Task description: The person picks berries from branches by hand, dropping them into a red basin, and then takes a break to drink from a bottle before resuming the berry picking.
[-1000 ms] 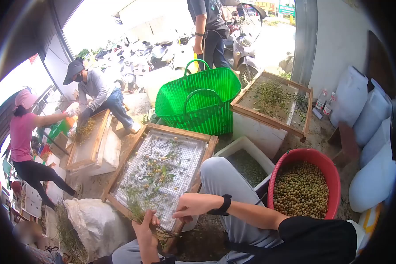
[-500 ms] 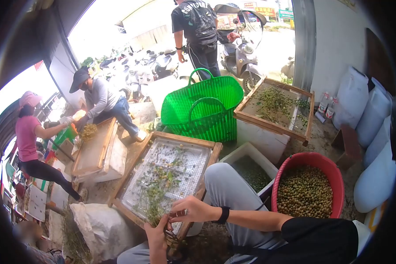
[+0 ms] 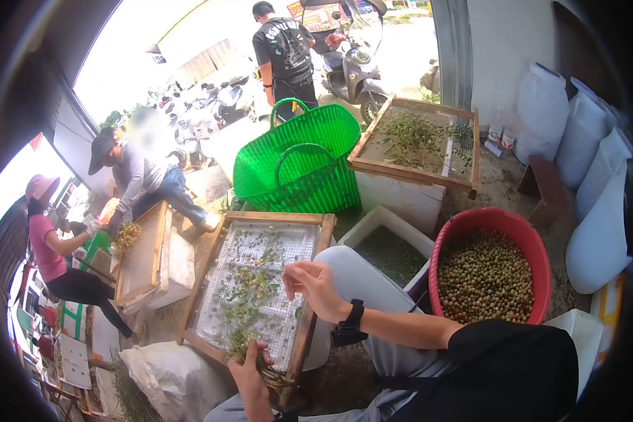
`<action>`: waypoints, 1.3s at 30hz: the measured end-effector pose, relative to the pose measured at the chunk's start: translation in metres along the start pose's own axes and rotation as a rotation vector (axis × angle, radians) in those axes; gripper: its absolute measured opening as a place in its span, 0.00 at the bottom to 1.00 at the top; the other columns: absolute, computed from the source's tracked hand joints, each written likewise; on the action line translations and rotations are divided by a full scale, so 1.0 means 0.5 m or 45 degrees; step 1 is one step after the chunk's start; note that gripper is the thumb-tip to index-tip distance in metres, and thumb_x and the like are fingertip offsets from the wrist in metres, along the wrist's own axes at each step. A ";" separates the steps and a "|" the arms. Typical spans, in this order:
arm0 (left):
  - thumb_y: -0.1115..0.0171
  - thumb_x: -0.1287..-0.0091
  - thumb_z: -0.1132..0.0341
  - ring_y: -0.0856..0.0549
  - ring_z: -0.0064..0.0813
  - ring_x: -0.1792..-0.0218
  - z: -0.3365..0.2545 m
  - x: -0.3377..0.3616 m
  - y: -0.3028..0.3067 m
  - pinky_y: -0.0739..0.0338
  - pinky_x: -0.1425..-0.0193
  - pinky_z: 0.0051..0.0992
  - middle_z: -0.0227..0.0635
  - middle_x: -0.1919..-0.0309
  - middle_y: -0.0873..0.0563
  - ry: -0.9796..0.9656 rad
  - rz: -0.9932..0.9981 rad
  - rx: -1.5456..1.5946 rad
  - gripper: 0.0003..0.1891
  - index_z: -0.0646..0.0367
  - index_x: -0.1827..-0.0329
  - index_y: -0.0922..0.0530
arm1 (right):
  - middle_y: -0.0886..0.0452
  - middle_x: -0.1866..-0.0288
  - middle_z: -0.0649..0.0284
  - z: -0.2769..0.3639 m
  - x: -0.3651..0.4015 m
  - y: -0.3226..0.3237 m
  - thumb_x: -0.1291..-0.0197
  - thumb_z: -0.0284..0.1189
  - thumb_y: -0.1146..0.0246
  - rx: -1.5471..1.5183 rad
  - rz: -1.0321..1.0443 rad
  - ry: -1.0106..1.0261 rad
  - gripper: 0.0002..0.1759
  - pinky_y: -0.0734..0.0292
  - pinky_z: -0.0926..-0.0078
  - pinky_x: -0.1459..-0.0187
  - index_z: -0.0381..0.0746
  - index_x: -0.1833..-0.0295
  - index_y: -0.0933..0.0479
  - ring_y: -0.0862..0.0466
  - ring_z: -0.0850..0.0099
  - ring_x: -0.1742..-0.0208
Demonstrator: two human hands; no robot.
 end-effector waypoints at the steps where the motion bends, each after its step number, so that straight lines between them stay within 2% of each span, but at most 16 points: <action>1: 0.36 0.33 0.73 0.22 0.27 0.78 -0.008 0.003 -0.004 0.25 0.73 0.27 0.40 0.72 0.18 -0.029 -0.052 0.020 0.07 0.69 0.63 0.24 | 0.22 0.72 0.63 0.002 -0.019 0.050 0.33 0.34 0.40 -0.242 -0.198 0.022 0.12 0.25 0.72 0.65 0.35 0.62 0.21 0.22 0.70 0.72; 3: 0.39 0.30 0.70 0.24 0.27 0.80 -0.012 0.002 -0.003 0.27 0.75 0.26 0.40 0.77 0.20 -0.096 -0.037 -0.054 0.09 0.66 0.67 0.27 | 0.24 0.74 0.63 -0.001 -0.057 0.164 0.32 0.37 0.43 -0.725 -0.563 0.088 0.15 0.26 0.72 0.64 0.37 0.64 0.22 0.25 0.70 0.74; 4: 0.36 0.32 0.71 0.19 0.27 0.70 -0.014 0.008 0.004 0.24 0.70 0.24 0.39 0.66 0.18 -0.052 -0.029 -0.149 0.13 0.64 0.51 0.31 | 0.25 0.75 0.64 0.009 -0.070 0.207 0.32 0.39 0.44 -0.869 -0.686 0.088 0.16 0.26 0.71 0.63 0.37 0.64 0.23 0.25 0.69 0.73; 5: 0.33 0.34 0.73 0.15 0.26 0.61 -0.016 0.012 0.013 0.20 0.64 0.21 0.37 0.55 0.16 -0.010 -0.027 -0.247 0.27 0.63 0.34 0.34 | 0.26 0.75 0.64 0.015 -0.080 0.247 0.33 0.40 0.46 -1.019 -0.803 0.083 0.17 0.26 0.70 0.62 0.37 0.64 0.23 0.26 0.69 0.73; 6: 0.33 0.34 0.72 0.16 0.25 0.62 -0.011 0.013 0.013 0.21 0.65 0.22 0.36 0.57 0.16 0.017 -0.025 -0.207 0.24 0.63 0.37 0.31 | 0.26 0.75 0.65 0.038 -0.082 0.269 0.33 0.45 0.46 -1.034 -0.872 0.137 0.20 0.24 0.71 0.64 0.37 0.63 0.23 0.23 0.69 0.72; 10: 0.33 0.34 0.72 0.17 0.25 0.66 0.010 0.003 0.027 0.23 0.68 0.23 0.33 0.62 0.16 0.086 -0.023 -0.102 0.16 0.63 0.45 0.26 | 0.23 0.73 0.63 0.063 -0.071 0.279 0.32 0.44 0.46 -1.073 -0.903 0.134 0.20 0.23 0.71 0.63 0.36 0.61 0.22 0.23 0.70 0.72; 11: 0.33 0.34 0.73 0.18 0.25 0.67 0.018 -0.003 0.032 0.23 0.68 0.23 0.33 0.63 0.16 0.096 -0.019 -0.089 0.15 0.63 0.46 0.25 | 0.22 0.72 0.63 0.060 -0.078 0.251 0.31 0.42 0.46 -0.894 -0.741 0.091 0.19 0.22 0.71 0.63 0.36 0.60 0.22 0.23 0.71 0.72; 12: 0.36 0.31 0.70 0.19 0.24 0.71 0.024 -0.002 0.036 0.26 0.71 0.23 0.33 0.68 0.17 0.106 -0.098 -0.072 0.08 0.62 0.53 0.23 | 0.22 0.71 0.63 0.052 -0.079 0.218 0.31 0.40 0.46 -0.713 -0.578 0.051 0.18 0.22 0.72 0.63 0.36 0.60 0.22 0.22 0.71 0.71; 15: 0.41 0.27 0.66 0.22 0.21 0.75 0.026 0.009 -0.002 0.30 0.73 0.21 0.34 0.72 0.19 0.171 0.340 0.097 0.07 0.62 0.59 0.23 | 0.19 0.67 0.63 0.001 -0.057 0.090 0.29 0.35 0.46 -0.085 -0.142 -0.181 0.14 0.21 0.75 0.66 0.35 0.54 0.22 0.20 0.75 0.69; 17: 0.42 0.27 0.64 0.24 0.20 0.78 0.021 0.024 -0.035 0.33 0.76 0.21 0.33 0.76 0.21 0.202 0.406 0.169 0.10 0.62 0.65 0.23 | 0.17 0.63 0.63 -0.029 -0.024 0.006 0.30 0.34 0.44 0.459 0.118 -0.190 0.16 0.20 0.79 0.66 0.33 0.47 0.23 0.18 0.78 0.68; 20: 0.44 0.27 0.65 0.27 0.24 0.81 0.025 0.028 -0.057 0.32 0.76 0.23 0.37 0.80 0.23 0.146 0.565 0.224 0.12 0.64 0.69 0.27 | 0.16 0.56 0.64 -0.098 0.031 -0.058 0.28 0.34 0.44 0.418 0.728 -0.612 0.19 0.19 0.79 0.59 0.31 0.41 0.25 0.18 0.79 0.61; 23: 0.47 0.28 0.64 0.30 0.26 0.84 0.013 0.044 -0.069 0.32 0.77 0.23 0.38 0.83 0.27 0.123 0.578 0.050 0.14 0.65 0.70 0.29 | 0.17 0.51 0.62 -0.120 0.048 -0.075 0.28 0.35 0.44 0.369 0.796 -0.659 0.21 0.18 0.78 0.57 0.31 0.38 0.28 0.17 0.78 0.59; 26: 0.45 0.29 0.65 0.29 0.26 0.84 0.006 0.056 -0.072 0.32 0.77 0.23 0.38 0.82 0.26 0.164 0.570 0.014 0.13 0.66 0.70 0.29 | 0.18 0.49 0.61 -0.119 0.055 -0.064 0.28 0.34 0.43 0.329 0.629 -0.754 0.22 0.18 0.77 0.55 0.31 0.36 0.31 0.17 0.76 0.58; 29: 0.44 0.30 0.66 0.28 0.27 0.84 -0.003 0.060 -0.069 0.33 0.78 0.24 0.39 0.82 0.26 0.185 0.572 0.026 0.13 0.67 0.70 0.28 | 0.18 0.51 0.61 -0.137 0.054 -0.042 0.28 0.33 0.43 0.127 0.411 -0.920 0.18 0.18 0.74 0.54 0.31 0.40 0.29 0.16 0.74 0.58; 36: 0.44 0.31 0.68 0.27 0.27 0.83 -0.007 0.060 -0.061 0.32 0.78 0.24 0.41 0.80 0.24 0.198 0.625 0.074 0.12 0.68 0.71 0.27 | 0.19 0.53 0.64 -0.126 0.010 -0.012 0.29 0.33 0.42 -0.355 0.349 -0.800 0.11 0.19 0.71 0.50 0.37 0.49 0.25 0.17 0.72 0.58; 39: 0.44 0.31 0.68 0.27 0.27 0.82 -0.004 0.058 -0.054 0.31 0.77 0.24 0.41 0.79 0.23 0.203 0.610 0.058 0.12 0.68 0.71 0.27 | 0.19 0.53 0.61 -0.140 0.004 0.016 0.29 0.34 0.42 -0.499 0.069 -0.849 0.15 0.18 0.72 0.51 0.33 0.46 0.24 0.18 0.74 0.59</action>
Point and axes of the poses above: each hand's wrist, its own x-axis away from the middle knuckle, its own y-axis out of the back of the hand, z = x × y, the point moved 8 cm from there along -x, towards the middle knuckle
